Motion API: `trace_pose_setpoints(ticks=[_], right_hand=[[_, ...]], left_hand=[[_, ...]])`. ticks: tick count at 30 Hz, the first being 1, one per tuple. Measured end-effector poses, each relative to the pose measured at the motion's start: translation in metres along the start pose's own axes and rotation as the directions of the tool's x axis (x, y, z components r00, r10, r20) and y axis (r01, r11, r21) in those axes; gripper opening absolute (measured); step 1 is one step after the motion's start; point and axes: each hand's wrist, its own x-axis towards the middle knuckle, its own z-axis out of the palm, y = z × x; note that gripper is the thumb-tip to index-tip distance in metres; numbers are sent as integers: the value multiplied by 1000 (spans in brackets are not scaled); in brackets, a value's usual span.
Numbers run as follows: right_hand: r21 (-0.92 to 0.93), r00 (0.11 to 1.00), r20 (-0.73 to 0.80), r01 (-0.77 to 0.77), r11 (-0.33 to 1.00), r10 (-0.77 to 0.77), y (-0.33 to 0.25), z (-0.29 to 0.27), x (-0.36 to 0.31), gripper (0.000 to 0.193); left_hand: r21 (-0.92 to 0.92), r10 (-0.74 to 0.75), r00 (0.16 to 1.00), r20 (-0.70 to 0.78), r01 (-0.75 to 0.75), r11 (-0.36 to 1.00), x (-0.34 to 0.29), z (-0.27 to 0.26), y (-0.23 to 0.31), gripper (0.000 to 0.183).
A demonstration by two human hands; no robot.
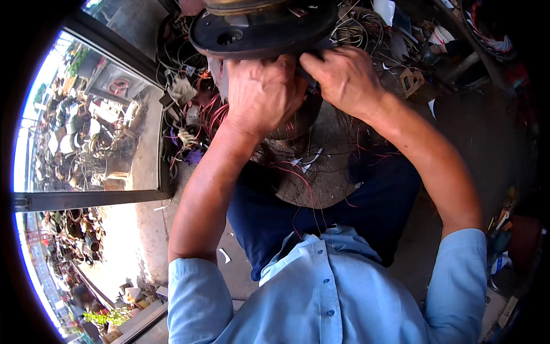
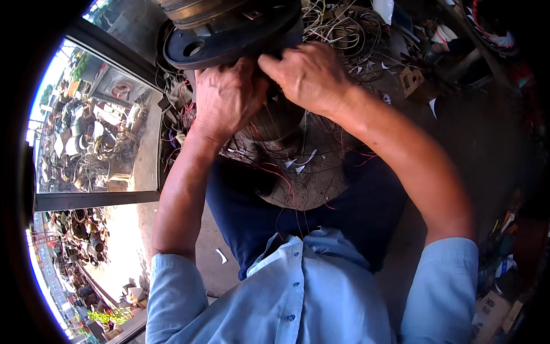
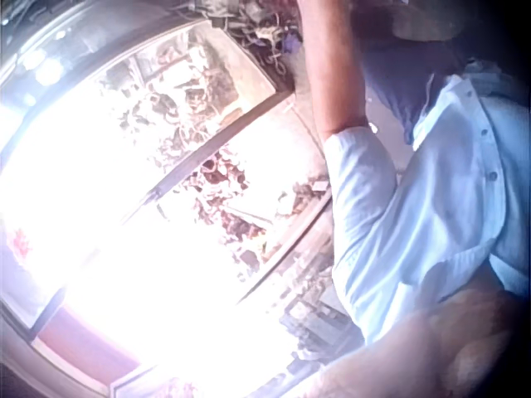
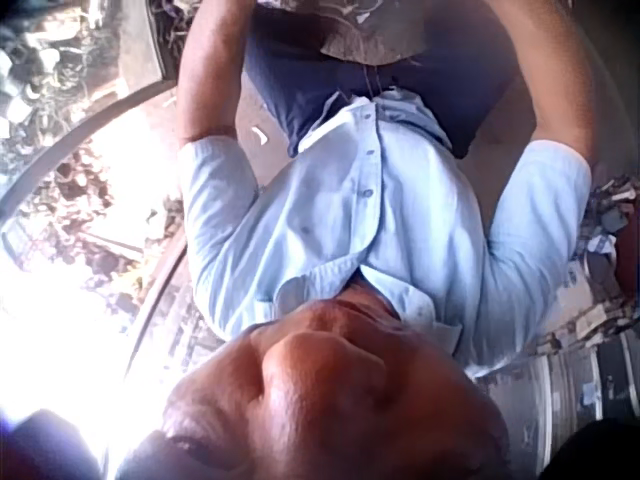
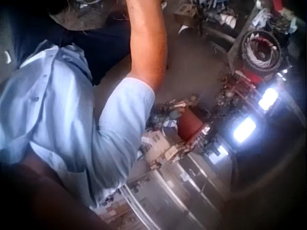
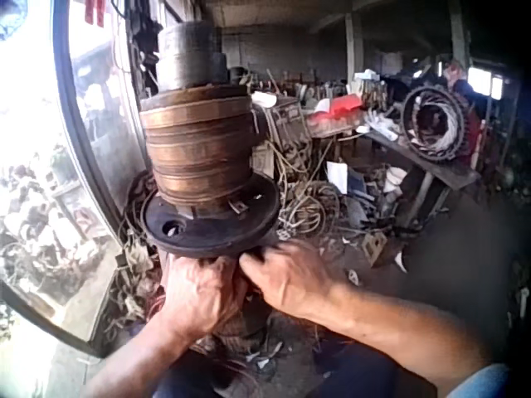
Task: The person rewinds a motor stator by hand, inserting coils of copper wire into slots and pressing white insulation paper strips over them to secure the wiring.
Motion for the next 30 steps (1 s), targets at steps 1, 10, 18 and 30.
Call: trace_pose_setpoints(ticks=[1,10,18,30], right_hand=[[43,999,17,-36,998,35,1,-2,3,25],[91,998,37,-61,994,58,11,-6,3,23],[414,973,20,-217,884,230,20,5,-10,20],[638,793,-150,-378,670,591,12,31,-4,18]], left_hand=[[-7,21,999,-40,-21,1000,1,-2,-2,28],[-122,24,987,-158,-44,992,-1,0,6,27],[-84,-38,999,0,38,996,1,3,-2,30],[-259,-142,984,-106,111,960,1,9,13,43]])
